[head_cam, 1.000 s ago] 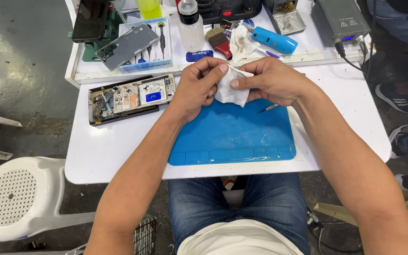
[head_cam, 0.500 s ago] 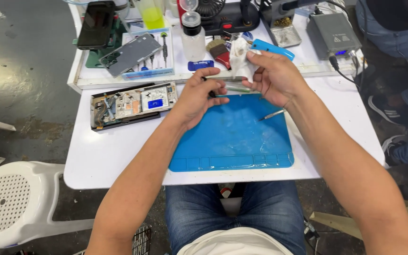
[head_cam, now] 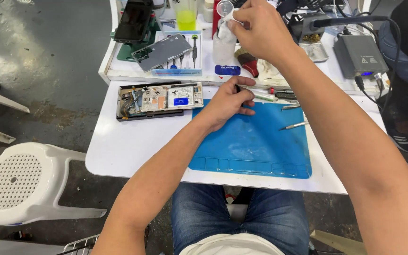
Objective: Cleaning a small electronic component and a mobile phone frame using a toothbrush, cleaning liquid, and a cloth at a repair station.
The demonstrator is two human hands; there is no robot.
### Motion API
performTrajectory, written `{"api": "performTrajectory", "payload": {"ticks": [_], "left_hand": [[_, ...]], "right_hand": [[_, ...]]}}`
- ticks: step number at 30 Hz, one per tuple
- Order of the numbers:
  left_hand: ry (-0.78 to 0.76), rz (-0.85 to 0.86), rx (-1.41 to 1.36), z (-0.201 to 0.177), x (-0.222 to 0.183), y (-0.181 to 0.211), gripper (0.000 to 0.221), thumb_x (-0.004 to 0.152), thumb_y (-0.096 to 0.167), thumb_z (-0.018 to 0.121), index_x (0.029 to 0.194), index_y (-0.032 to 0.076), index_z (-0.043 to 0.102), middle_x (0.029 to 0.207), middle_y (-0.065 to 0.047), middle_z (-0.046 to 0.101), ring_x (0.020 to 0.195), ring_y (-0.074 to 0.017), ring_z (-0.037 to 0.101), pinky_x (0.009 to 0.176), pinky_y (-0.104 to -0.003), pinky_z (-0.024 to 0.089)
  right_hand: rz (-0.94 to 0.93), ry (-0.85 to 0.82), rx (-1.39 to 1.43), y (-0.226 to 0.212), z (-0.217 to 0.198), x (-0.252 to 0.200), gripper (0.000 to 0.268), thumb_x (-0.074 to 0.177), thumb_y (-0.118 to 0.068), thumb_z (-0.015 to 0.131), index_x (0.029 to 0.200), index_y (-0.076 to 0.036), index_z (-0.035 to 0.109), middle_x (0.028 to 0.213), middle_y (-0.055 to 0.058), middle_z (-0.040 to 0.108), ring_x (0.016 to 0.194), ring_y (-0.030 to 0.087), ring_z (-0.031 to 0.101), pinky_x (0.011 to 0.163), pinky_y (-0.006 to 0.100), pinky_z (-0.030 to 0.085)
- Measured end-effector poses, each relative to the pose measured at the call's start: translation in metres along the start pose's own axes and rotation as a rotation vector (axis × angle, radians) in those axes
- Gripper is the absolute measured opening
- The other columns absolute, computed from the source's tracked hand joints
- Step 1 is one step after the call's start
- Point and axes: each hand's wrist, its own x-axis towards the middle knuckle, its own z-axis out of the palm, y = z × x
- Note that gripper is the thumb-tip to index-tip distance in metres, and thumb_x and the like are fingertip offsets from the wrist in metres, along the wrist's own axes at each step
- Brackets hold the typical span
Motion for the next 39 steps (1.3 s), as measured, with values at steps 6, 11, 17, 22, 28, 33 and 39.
{"api": "performTrajectory", "payload": {"ticks": [6,11,17,22,28,33,39], "left_hand": [[-0.018,0.01,0.029,0.003,0.0,-0.002,0.038,0.09,0.01,0.059,0.127,0.005,0.06,0.093,-0.012,0.057,0.088,-0.0207,0.064,0.07,-0.037,0.066],[-0.006,0.014,0.044,0.002,-0.001,0.001,0.034,0.092,0.012,0.059,0.125,0.005,0.062,0.099,-0.012,0.057,0.088,-0.0204,0.064,0.072,-0.036,0.067],[0.006,0.079,0.045,0.001,0.009,-0.005,0.032,0.092,0.012,0.062,0.123,0.004,0.063,0.098,-0.014,0.058,0.087,-0.0208,0.063,0.071,-0.037,0.068],[0.061,0.022,-0.049,-0.003,0.008,0.003,0.05,0.088,0.008,0.055,0.137,0.004,0.051,0.103,-0.012,0.055,0.1,-0.0259,0.065,0.085,-0.04,0.065],[0.085,-0.045,-0.208,-0.003,0.005,0.005,0.05,0.083,-0.002,0.051,0.132,0.006,0.053,0.101,-0.012,0.058,0.098,-0.0253,0.062,0.091,-0.043,0.063],[0.069,-0.043,-0.173,-0.001,-0.002,0.006,0.049,0.086,0.0,0.051,0.135,0.005,0.052,0.104,-0.012,0.056,0.099,-0.0242,0.064,0.093,-0.043,0.064],[0.093,-0.069,-0.238,-0.002,0.004,0.005,0.048,0.089,0.001,0.054,0.136,0.005,0.05,0.107,-0.014,0.057,0.102,-0.0279,0.063,0.093,-0.042,0.062]], "right_hand": [[-0.142,0.022,-0.129,0.002,0.001,0.001,0.02,0.11,-0.012,0.067,0.106,0.005,0.078,0.104,0.015,0.058,0.084,0.034,0.058,0.063,0.047,0.046],[-0.207,0.072,-0.341,-0.006,0.009,-0.003,0.03,0.113,-0.028,0.075,0.097,-0.004,0.082,0.099,0.009,0.058,0.096,0.029,0.056,0.06,0.044,0.052],[-0.328,0.092,-0.361,0.01,0.01,0.01,0.027,0.113,-0.022,0.078,0.097,-0.001,0.083,0.098,0.009,0.061,0.098,0.032,0.059,0.073,0.046,0.051],[-0.285,0.031,-0.397,0.018,0.019,0.01,0.034,0.118,-0.022,0.074,0.09,-0.002,0.076,0.085,0.008,0.068,0.082,0.031,0.064,0.059,0.045,0.049],[-0.222,-0.055,-0.382,0.012,0.015,0.006,0.037,0.124,-0.024,0.066,0.094,-0.004,0.075,0.075,0.009,0.066,0.07,0.031,0.06,0.057,0.044,0.044],[-0.102,-0.151,-0.374,0.004,0.013,0.003,0.035,0.122,-0.028,0.061,0.105,-0.006,0.08,0.081,0.009,0.074,0.069,0.031,0.064,0.05,0.044,0.048],[-0.075,-0.141,-0.362,0.006,0.011,0.001,0.035,0.124,-0.029,0.063,0.1,-0.007,0.078,0.078,0.007,0.071,0.067,0.03,0.063,0.046,0.043,0.046]]}}
